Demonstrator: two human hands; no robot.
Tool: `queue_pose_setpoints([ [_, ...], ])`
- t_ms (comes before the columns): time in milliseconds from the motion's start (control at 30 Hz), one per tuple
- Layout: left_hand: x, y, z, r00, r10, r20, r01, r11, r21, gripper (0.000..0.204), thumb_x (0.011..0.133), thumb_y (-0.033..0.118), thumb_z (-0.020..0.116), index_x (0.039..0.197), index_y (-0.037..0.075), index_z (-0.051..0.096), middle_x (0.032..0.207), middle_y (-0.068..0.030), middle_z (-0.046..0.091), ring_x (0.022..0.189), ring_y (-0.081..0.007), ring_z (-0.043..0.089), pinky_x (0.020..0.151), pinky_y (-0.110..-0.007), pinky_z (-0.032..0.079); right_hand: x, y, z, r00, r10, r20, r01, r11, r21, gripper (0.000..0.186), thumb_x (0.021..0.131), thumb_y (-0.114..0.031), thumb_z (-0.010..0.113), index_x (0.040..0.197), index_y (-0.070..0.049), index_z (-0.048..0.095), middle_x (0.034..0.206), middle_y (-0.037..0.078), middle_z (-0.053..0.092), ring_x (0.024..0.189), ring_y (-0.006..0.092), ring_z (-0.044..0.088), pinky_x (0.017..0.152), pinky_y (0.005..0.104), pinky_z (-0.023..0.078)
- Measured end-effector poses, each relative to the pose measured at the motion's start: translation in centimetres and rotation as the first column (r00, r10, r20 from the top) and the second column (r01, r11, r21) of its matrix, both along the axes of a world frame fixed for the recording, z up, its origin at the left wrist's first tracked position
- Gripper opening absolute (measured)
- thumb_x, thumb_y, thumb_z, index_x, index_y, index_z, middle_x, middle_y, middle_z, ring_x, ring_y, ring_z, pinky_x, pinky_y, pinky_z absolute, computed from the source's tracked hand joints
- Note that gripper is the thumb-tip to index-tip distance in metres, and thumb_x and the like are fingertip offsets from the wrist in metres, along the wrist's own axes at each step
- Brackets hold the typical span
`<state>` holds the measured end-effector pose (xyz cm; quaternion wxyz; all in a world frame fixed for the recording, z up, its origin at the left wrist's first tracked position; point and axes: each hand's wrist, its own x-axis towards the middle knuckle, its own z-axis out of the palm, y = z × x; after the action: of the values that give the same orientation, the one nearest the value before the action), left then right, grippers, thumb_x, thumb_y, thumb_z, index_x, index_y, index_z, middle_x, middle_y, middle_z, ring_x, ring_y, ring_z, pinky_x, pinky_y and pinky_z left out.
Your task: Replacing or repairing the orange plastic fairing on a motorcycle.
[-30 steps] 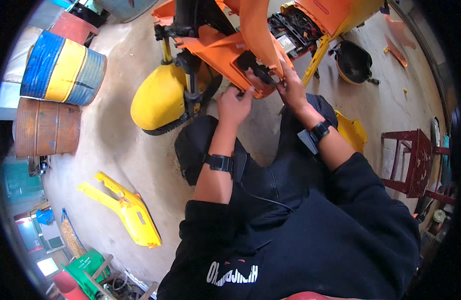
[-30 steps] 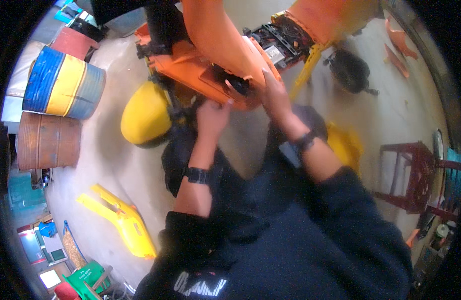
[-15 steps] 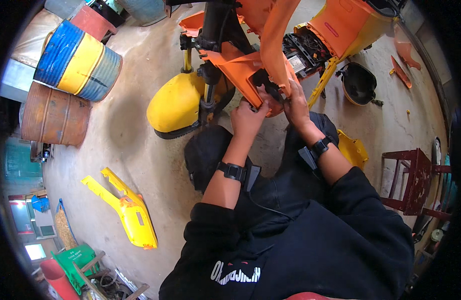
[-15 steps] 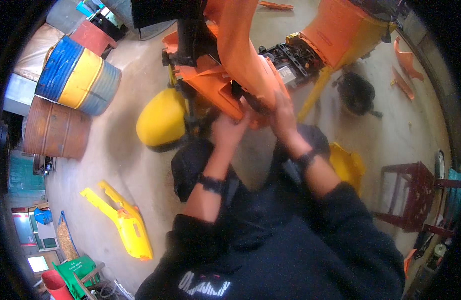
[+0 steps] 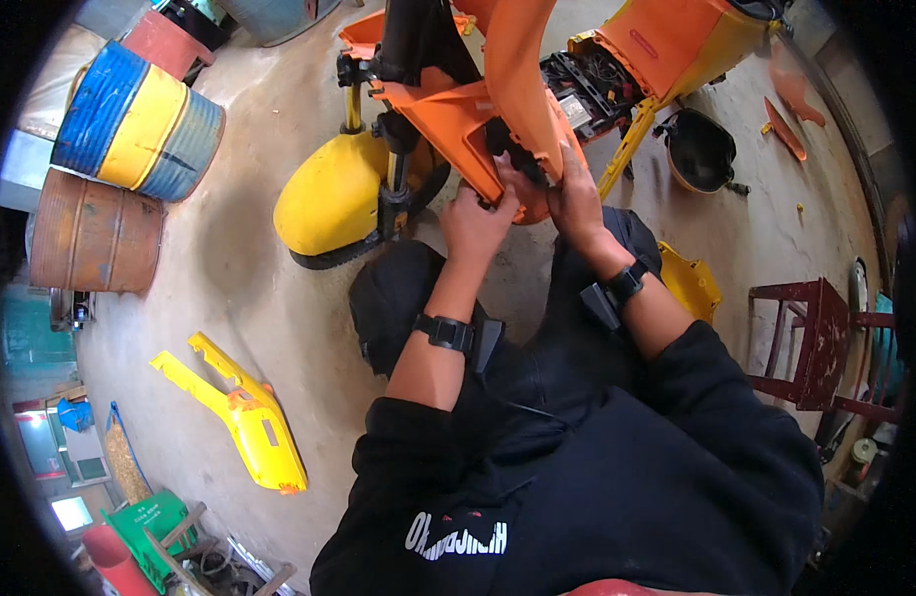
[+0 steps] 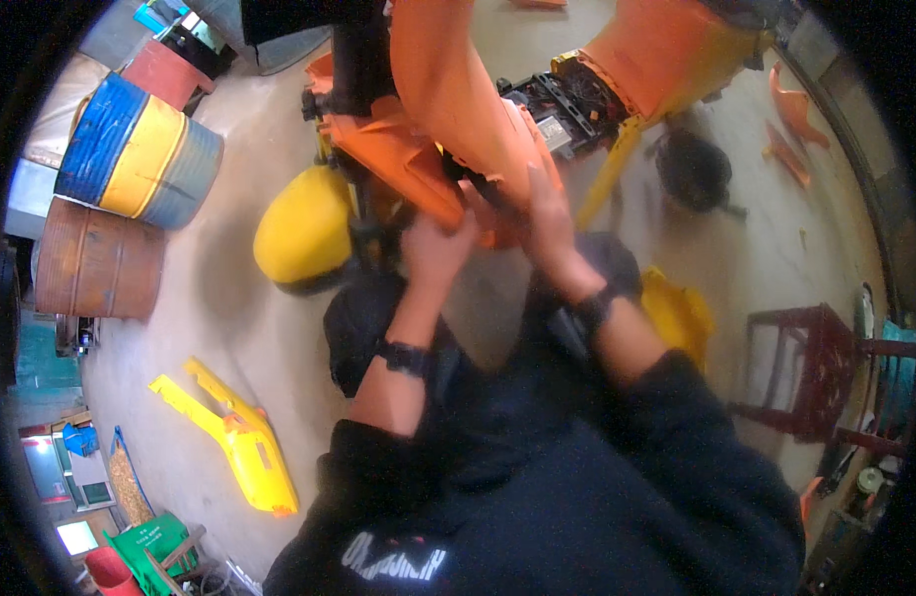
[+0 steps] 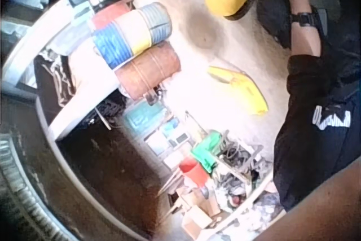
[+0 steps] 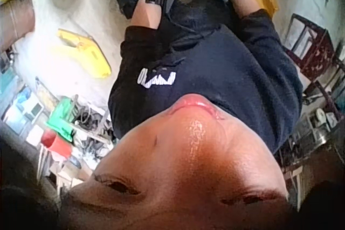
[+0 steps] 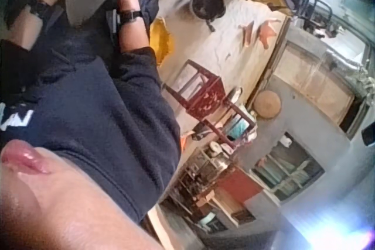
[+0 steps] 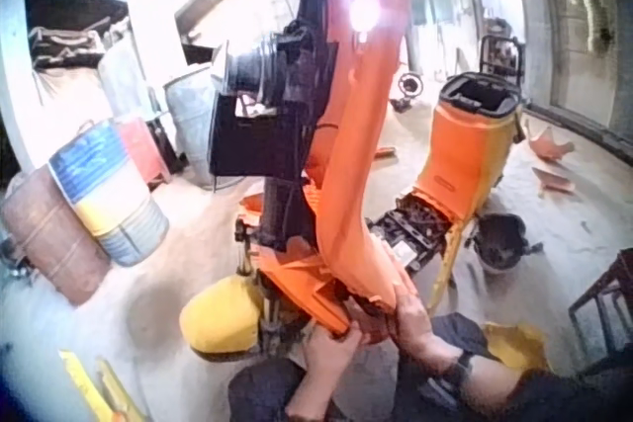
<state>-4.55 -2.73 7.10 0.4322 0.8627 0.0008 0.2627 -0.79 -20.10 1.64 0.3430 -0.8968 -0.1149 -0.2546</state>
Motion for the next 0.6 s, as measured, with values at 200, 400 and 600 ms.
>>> queue_pose_setpoints([
  [200, 0.0, 0.3, 0.0, 1.000, 0.000, -0.018, -0.001, 1.000, -0.028, 0.031, 0.072, 0.027, 0.075, 0.087, 0.002, 0.065, 0.072, -0.0152, 0.069, 0.070, -0.0339, 0.069, 0.063, -0.041, 0.054, -1.4, 0.4, 3.9, 0.981, 0.039, -0.187, 0.002, 0.977, 0.214, 0.066, 0.073, 0.007, 0.052, 0.138, 0.002, 0.040, 0.125, 0.028, 0.054, 0.118, 0.0422, 0.051, 0.101, 0.0435, 0.043],
  [400, -0.3, -0.2, 0.3, 0.996, -0.050, -0.071, 0.044, 0.996, -0.081, 0.028, 0.073, 0.024, 0.075, 0.086, 0.002, 0.065, 0.074, -0.0152, 0.069, 0.074, -0.0330, 0.069, 0.065, -0.039, 0.055, -2.0, -0.4, 1.9, 0.993, -0.006, -0.114, 0.013, 0.998, 0.061, 0.063, 0.075, 0.008, 0.051, 0.138, 0.003, 0.040, 0.131, 0.029, 0.050, 0.121, 0.0419, 0.050, 0.102, 0.0425, 0.042],
  [600, -0.8, 0.4, 0.5, 0.996, -0.068, -0.049, 0.062, 0.991, -0.116, 0.027, 0.076, 0.021, 0.075, 0.091, 0.001, 0.066, 0.080, -0.0147, 0.071, 0.075, -0.0303, 0.070, 0.068, -0.037, 0.055, -2.8, 1.1, 1.9, 0.995, 0.029, -0.099, -0.024, 0.998, 0.050, 0.070, 0.076, 0.005, 0.054, 0.142, 0.004, 0.032, 0.130, 0.031, 0.049, 0.117, 0.0449, 0.051, 0.097, 0.0456, 0.045],
])
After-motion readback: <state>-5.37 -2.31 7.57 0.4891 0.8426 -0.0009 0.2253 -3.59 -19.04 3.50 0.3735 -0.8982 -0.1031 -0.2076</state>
